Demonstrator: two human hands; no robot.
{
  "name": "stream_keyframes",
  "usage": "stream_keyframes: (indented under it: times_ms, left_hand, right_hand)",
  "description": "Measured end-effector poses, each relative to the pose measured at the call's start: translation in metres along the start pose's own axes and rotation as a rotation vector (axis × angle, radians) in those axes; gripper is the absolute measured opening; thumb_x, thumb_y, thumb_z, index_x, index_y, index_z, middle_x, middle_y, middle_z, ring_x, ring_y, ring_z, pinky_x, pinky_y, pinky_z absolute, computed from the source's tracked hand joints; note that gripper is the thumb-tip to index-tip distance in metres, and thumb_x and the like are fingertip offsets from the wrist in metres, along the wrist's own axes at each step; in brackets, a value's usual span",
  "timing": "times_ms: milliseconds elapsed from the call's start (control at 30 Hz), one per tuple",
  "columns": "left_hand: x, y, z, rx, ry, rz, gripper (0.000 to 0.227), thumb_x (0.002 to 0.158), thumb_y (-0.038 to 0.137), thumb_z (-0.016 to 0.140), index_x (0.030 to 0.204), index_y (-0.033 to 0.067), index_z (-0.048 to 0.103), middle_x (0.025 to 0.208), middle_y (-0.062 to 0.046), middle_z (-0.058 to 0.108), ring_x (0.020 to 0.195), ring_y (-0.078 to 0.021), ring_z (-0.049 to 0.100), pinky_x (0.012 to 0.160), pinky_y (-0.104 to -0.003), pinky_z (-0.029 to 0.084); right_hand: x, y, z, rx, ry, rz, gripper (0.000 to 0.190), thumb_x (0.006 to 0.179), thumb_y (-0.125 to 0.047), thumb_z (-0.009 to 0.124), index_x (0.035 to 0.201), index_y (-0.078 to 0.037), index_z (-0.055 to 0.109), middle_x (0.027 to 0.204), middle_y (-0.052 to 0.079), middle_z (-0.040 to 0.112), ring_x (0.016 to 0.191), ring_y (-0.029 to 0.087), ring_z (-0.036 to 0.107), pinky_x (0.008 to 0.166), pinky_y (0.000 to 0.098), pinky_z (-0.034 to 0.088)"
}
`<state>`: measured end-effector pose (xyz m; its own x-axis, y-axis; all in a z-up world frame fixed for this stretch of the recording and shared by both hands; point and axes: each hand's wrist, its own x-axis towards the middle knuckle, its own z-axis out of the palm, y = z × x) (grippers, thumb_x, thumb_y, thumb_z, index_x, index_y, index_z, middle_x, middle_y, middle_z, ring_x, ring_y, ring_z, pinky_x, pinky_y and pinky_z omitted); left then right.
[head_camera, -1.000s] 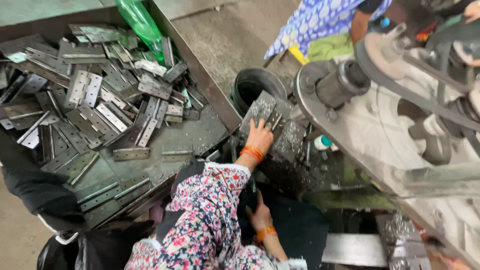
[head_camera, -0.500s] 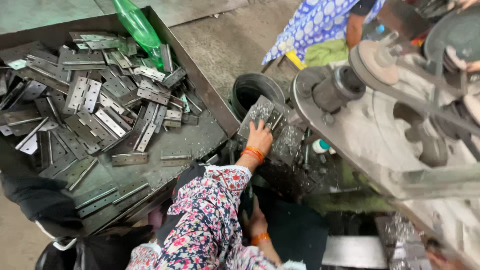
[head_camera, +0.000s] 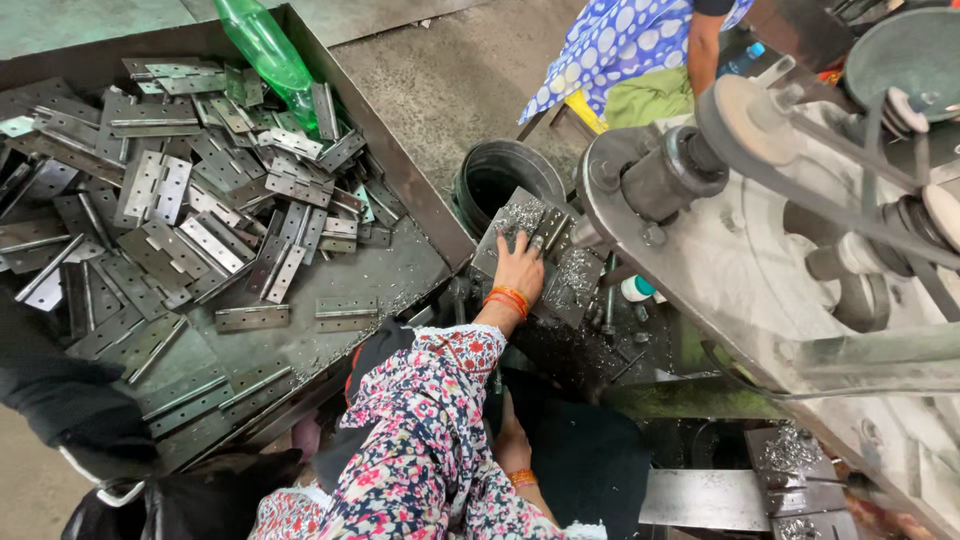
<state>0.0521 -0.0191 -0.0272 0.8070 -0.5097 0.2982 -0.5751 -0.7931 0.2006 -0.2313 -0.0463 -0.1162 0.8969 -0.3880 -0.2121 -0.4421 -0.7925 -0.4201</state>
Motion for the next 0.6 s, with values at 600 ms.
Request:
stream_keyframes:
  times_ms: [600]
  left_hand:
    - [-0.190,-0.254,0.033,-0.174,-0.051,-0.383,0.047,0.077,0.025,0.076,0.124,0.0256,0.070,0.128,-0.004,0.065,0.121,-0.0293,0.054,0.096,-0.057,0.045]
  right_hand:
    - [0.028,-0.050,-0.107,-0.074,-0.127,-0.142,0.074,0.084,-0.041,0.069,0.149,-0.015,0.049,0.118,0.028,0.071,0.113,0.045,0.067,0.100,0.0463,0.052]
